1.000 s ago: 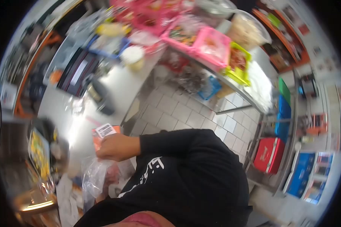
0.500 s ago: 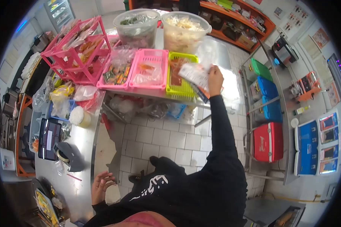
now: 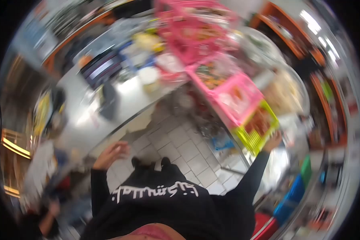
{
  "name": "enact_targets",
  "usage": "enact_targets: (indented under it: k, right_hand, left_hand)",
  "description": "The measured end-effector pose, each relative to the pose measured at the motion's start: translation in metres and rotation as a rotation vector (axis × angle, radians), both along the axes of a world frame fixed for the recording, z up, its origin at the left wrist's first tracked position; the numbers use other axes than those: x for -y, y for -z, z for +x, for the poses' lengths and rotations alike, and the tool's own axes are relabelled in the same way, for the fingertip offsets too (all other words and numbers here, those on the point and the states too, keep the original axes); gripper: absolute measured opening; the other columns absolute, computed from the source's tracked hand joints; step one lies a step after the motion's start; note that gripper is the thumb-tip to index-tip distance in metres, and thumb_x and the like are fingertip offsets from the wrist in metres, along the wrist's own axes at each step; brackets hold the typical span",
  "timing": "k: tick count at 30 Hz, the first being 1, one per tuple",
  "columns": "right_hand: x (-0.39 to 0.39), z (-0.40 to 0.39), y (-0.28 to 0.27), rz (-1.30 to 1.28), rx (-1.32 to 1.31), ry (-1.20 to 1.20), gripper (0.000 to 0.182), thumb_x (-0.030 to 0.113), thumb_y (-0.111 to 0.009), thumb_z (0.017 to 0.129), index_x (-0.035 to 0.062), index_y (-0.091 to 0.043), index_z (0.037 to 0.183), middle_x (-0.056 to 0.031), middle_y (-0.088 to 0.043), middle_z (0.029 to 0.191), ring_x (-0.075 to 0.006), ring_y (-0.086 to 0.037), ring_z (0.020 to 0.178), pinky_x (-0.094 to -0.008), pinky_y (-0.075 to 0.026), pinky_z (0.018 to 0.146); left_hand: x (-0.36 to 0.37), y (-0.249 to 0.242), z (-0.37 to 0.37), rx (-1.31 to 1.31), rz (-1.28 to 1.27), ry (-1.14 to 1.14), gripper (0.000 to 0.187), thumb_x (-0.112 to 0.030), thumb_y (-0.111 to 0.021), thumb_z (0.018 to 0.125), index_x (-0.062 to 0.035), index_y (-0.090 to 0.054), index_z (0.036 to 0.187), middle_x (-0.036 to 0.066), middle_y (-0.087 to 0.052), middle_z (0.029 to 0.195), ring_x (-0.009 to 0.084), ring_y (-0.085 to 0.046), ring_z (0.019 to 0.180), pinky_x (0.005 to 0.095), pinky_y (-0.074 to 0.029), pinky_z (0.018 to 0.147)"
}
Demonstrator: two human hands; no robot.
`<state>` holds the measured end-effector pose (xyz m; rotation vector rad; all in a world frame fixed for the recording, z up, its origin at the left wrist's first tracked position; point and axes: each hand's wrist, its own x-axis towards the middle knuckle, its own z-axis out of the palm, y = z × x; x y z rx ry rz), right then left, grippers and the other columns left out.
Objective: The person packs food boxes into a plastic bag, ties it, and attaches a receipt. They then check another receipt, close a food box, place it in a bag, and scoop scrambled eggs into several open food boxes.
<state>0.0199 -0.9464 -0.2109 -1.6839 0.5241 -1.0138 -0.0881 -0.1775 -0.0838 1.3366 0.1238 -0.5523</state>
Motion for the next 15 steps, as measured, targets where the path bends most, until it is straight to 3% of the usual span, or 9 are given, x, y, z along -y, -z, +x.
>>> enact_targets:
  k: [2, 4, 5, 6, 8, 9, 11, 13, 15]
  right_hand:
    - [-0.163, 0.007, -0.044, -0.342, 0.038, 0.018, 0.029, 0.014, -0.046, 0.097, -0.0037, -0.048, 0.12, -0.0161, -0.056, 0.118, -0.0278, -0.059, 0.103, -0.0345, -0.054, 0.087]
    - [-0.283, 0.01, -0.033, -0.376, -0.093, -0.014, 0.025, 0.017, -0.047, 0.098, -0.0024, -0.052, 0.113, -0.0129, -0.057, 0.106, -0.0217, -0.058, 0.093, -0.0291, -0.051, 0.077]
    - [-0.322, 0.017, 0.007, -0.272, -0.077, -0.247, 0.026, 0.02, -0.049, 0.098, -0.001, -0.054, 0.111, -0.0095, -0.057, 0.1, -0.0183, -0.056, 0.088, -0.0293, -0.047, 0.077]
    - [-0.408, 0.009, -0.01, -0.147, -0.156, -0.476, 0.024, 0.021, -0.049, 0.097, 0.0016, -0.055, 0.109, -0.0073, -0.057, 0.096, -0.0186, -0.056, 0.087, -0.0296, -0.045, 0.079]
    - [-0.537, -0.016, -0.046, -0.329, -0.139, -1.001, 0.017, 0.017, -0.05, 0.096, 0.0044, -0.059, 0.104, -0.0077, -0.058, 0.099, -0.0176, -0.057, 0.09, -0.0285, -0.046, 0.078]
    - [-0.582, -0.027, -0.044, -0.213, -0.211, -1.355, 0.014, 0.01, -0.053, 0.094, 0.0043, -0.06, 0.105, -0.0108, -0.059, 0.102, -0.022, -0.057, 0.095, -0.0318, -0.046, 0.083]
    - [-0.667, -0.034, -0.057, -0.425, -0.072, -1.752, 0.02, 0.004, -0.055, 0.09, 0.0051, -0.059, 0.11, -0.0145, -0.058, 0.107, -0.0298, -0.057, 0.101, -0.0362, -0.045, 0.089]
    - [-0.739, -0.028, -0.06, -0.655, 0.069, -1.821, 0.033, 0.003, -0.056, 0.087, 0.0029, -0.053, 0.12, -0.0197, -0.054, 0.119, -0.0357, -0.052, 0.112, -0.0398, -0.043, 0.095]
    - [-0.804, -0.014, -0.043, -0.952, 0.132, -1.645, 0.046, 0.003, -0.055, 0.085, -0.0006, -0.044, 0.13, -0.023, -0.047, 0.13, -0.0367, -0.046, 0.121, -0.0409, -0.04, 0.1]
  left_hand:
    - [-0.016, -0.001, -0.007, -0.008, 0.006, -0.057, 0.04, -0.028, -0.05, 0.098, -0.0028, -0.047, 0.129, 0.013, -0.057, 0.12, 0.023, -0.059, 0.108, 0.0366, -0.049, 0.091]
    - [-0.034, 0.002, -0.022, -0.016, 0.018, -0.149, 0.039, -0.028, -0.05, 0.098, -0.0036, -0.048, 0.129, 0.012, -0.058, 0.12, 0.0221, -0.06, 0.107, 0.035, -0.049, 0.091]
    - [-0.044, 0.005, -0.029, -0.016, 0.017, -0.201, 0.039, -0.028, -0.049, 0.098, -0.004, -0.048, 0.129, 0.011, -0.058, 0.12, 0.0219, -0.06, 0.107, 0.0342, -0.049, 0.091]
    - [-0.053, 0.006, -0.04, -0.016, 0.017, -0.24, 0.038, -0.028, -0.049, 0.099, -0.0043, -0.048, 0.129, 0.011, -0.058, 0.119, 0.0216, -0.06, 0.106, 0.0335, -0.049, 0.091]
    - [-0.071, 0.001, -0.064, -0.001, 0.028, -0.352, 0.04, -0.031, -0.05, 0.098, -0.0035, -0.049, 0.128, 0.011, -0.059, 0.119, 0.0199, -0.06, 0.105, 0.0318, -0.05, 0.089]
    - [-0.082, -0.001, -0.079, 0.008, 0.035, -0.408, 0.041, -0.032, -0.05, 0.098, -0.0031, -0.049, 0.127, 0.01, -0.059, 0.119, 0.0191, -0.06, 0.105, 0.031, -0.05, 0.088]
    - [-0.108, 0.006, -0.114, 0.009, 0.04, -0.555, 0.039, -0.03, -0.049, 0.099, -0.0033, -0.049, 0.127, 0.011, -0.06, 0.117, 0.0195, -0.061, 0.104, 0.0318, -0.051, 0.088]
    - [-0.136, 0.012, -0.15, 0.004, 0.032, -0.71, 0.036, -0.027, -0.047, 0.099, -0.0032, -0.049, 0.127, 0.011, -0.06, 0.115, 0.0205, -0.061, 0.103, 0.0325, -0.051, 0.088]
    - [-0.165, 0.02, -0.185, -0.002, -0.003, -0.899, 0.035, -0.027, -0.047, 0.099, -0.003, -0.05, 0.125, 0.011, -0.061, 0.113, 0.0202, -0.062, 0.101, 0.0329, -0.051, 0.087]
